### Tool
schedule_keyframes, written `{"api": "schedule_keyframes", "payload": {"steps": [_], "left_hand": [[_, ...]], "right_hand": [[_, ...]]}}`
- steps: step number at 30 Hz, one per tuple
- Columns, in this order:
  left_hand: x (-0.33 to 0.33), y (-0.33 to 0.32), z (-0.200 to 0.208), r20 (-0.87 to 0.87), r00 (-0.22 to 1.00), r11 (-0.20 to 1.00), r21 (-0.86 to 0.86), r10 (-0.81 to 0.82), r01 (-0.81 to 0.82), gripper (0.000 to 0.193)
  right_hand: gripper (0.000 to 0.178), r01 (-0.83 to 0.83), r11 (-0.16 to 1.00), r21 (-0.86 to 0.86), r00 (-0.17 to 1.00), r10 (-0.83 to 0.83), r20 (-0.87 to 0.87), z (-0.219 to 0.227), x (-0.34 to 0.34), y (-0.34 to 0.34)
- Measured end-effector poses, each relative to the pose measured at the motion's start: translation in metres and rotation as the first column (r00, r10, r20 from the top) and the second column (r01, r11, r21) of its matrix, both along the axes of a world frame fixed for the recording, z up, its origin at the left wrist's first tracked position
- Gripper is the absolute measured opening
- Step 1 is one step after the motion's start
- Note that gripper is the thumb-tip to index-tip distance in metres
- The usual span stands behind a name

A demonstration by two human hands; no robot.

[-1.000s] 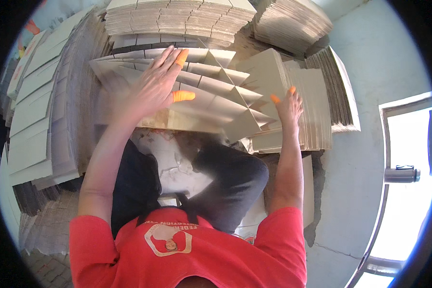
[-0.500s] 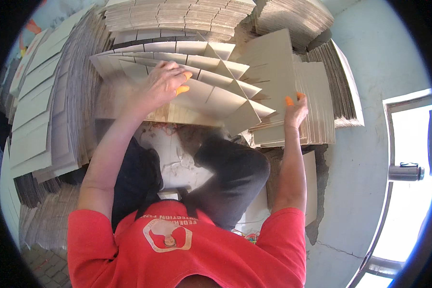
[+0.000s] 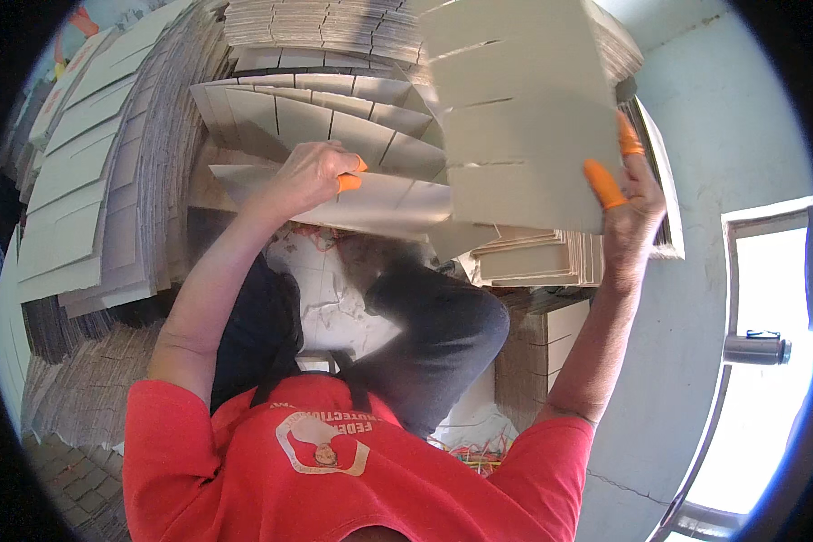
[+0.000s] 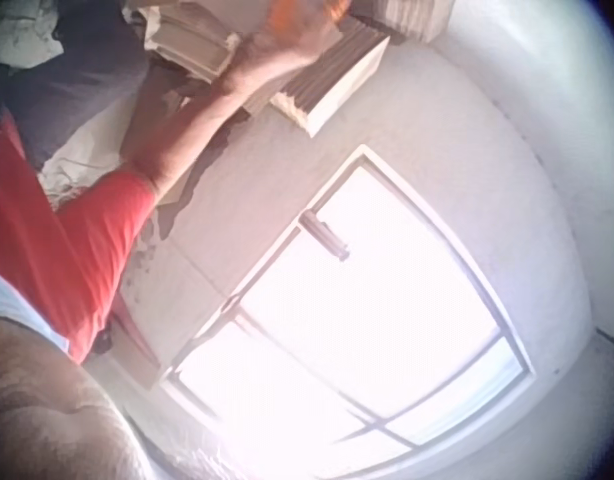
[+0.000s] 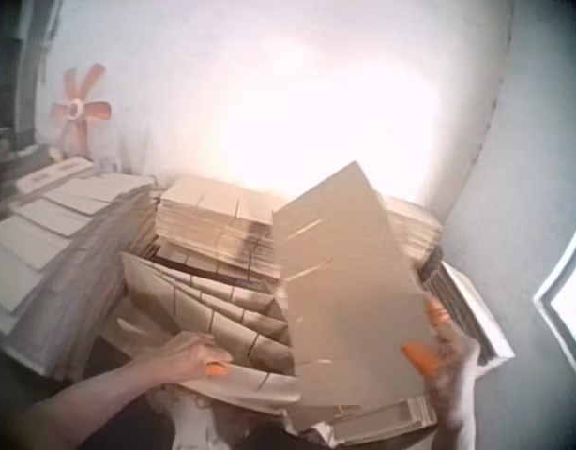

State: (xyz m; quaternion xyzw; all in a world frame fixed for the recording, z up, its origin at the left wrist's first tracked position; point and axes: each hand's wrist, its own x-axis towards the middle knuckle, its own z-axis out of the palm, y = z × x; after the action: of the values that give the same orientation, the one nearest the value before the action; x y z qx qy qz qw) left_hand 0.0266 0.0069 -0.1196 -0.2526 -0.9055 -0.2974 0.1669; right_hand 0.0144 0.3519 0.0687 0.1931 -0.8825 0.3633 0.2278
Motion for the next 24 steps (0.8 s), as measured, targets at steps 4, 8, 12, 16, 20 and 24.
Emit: {"api": "schedule_keyframes", "payload": {"steps": [4,8,12,16,20,24], "left_hand": [[-0.002,0.004,0.002,0.031,1.000,1.000,0.031,-0.003,0.002,0.014],[-0.001,0.003,0.005,0.095,0.995,0.999,-0.045,0.027,-0.023,0.015],[-0.006,0.000,0.007,0.041,0.999,0.999,-0.044,-0.012,0.013,0.014],[-0.040,-0.018,0.018,-0.248,0.960,0.990,-0.003,0.133,-0.138,0.013],[-0.057,-0.035,0.000,-0.088,0.975,0.963,-0.162,0.205,-0.217,0.008],[-0.047,-0.029,0.004,0.094,0.967,0.963,-0.151,0.237,-0.221,0.008]], "right_hand": [[0.061,-0.070,0.996,0.049,0.991,0.064,0.121,-0.008,0.008,-0.034],[0.064,-0.101,0.992,0.071,0.985,0.089,0.147,-0.025,-0.001,-0.040],[0.069,-0.040,0.983,0.177,0.995,0.024,0.095,-0.031,-0.006,-0.040],[0.069,-0.138,0.982,0.127,0.990,0.142,-0.024,-0.052,-0.018,-0.038],[0.067,-0.132,0.986,0.107,0.991,0.127,0.051,-0.048,-0.017,-0.041],[0.068,-0.157,0.984,0.090,0.986,0.151,0.069,-0.046,-0.015,-0.042]]}}
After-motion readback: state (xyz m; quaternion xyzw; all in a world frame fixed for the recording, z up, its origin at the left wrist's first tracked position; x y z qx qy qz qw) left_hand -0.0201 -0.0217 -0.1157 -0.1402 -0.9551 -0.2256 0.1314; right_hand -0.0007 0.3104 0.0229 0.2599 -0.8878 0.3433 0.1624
